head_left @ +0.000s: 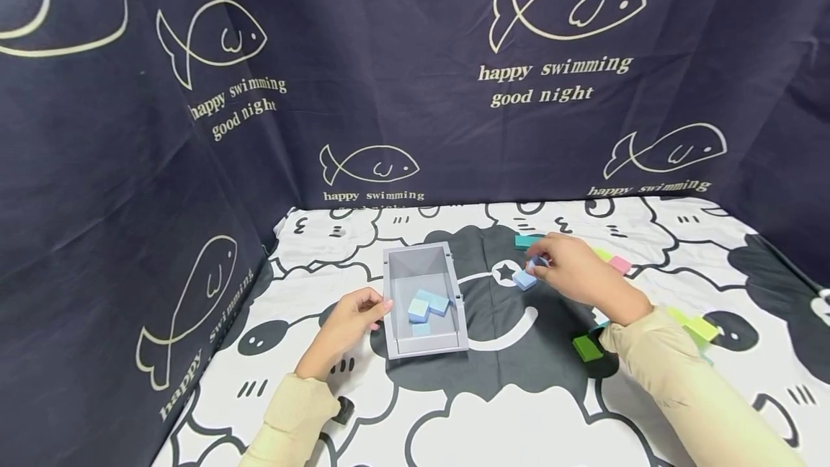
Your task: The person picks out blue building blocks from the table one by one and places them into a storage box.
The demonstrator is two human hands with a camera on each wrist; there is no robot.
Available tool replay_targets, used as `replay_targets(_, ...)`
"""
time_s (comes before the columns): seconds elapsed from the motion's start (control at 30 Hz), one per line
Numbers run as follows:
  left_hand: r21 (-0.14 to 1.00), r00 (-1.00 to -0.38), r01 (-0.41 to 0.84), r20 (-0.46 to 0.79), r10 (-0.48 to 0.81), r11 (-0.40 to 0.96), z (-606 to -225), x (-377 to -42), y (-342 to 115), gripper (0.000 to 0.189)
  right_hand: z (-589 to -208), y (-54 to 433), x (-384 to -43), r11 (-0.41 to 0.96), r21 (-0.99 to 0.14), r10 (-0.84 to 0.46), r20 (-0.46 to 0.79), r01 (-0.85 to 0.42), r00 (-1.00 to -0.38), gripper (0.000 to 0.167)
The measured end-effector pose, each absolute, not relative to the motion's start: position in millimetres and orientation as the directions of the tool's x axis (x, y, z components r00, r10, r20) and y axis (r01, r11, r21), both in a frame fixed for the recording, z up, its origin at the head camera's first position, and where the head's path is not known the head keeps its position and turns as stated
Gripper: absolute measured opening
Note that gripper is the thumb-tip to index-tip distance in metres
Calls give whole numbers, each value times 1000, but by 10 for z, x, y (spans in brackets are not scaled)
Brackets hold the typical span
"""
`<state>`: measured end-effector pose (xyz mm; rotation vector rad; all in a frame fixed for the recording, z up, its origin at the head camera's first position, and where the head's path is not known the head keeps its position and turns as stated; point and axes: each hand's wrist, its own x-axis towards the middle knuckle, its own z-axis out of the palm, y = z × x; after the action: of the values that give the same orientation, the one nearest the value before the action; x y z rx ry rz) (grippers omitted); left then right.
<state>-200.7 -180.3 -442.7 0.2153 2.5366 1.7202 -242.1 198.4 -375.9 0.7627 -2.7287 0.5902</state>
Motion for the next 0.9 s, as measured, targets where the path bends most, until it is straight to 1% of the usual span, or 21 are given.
replay_targets(0.17, 932, -988, 71, 17, 152, 356, -4424, -2001, -1799, 18, -3714, 1863, -2429, 768, -315, -451, 351, -557, -820, 17)
replay_targets(0.43, 934, -990, 63, 13, 142, 351, -4416, -1994, -1786, 17, -3639, 1643, -2398, 733, -349, -456, 384, -583, -803, 19)
replay_targets(0.9, 933, -988, 70, 17, 151, 352, -4431, -2015, -1799, 18, -3701, 1155, -2363, 701, -374, -506, 339, -607, -793, 25)
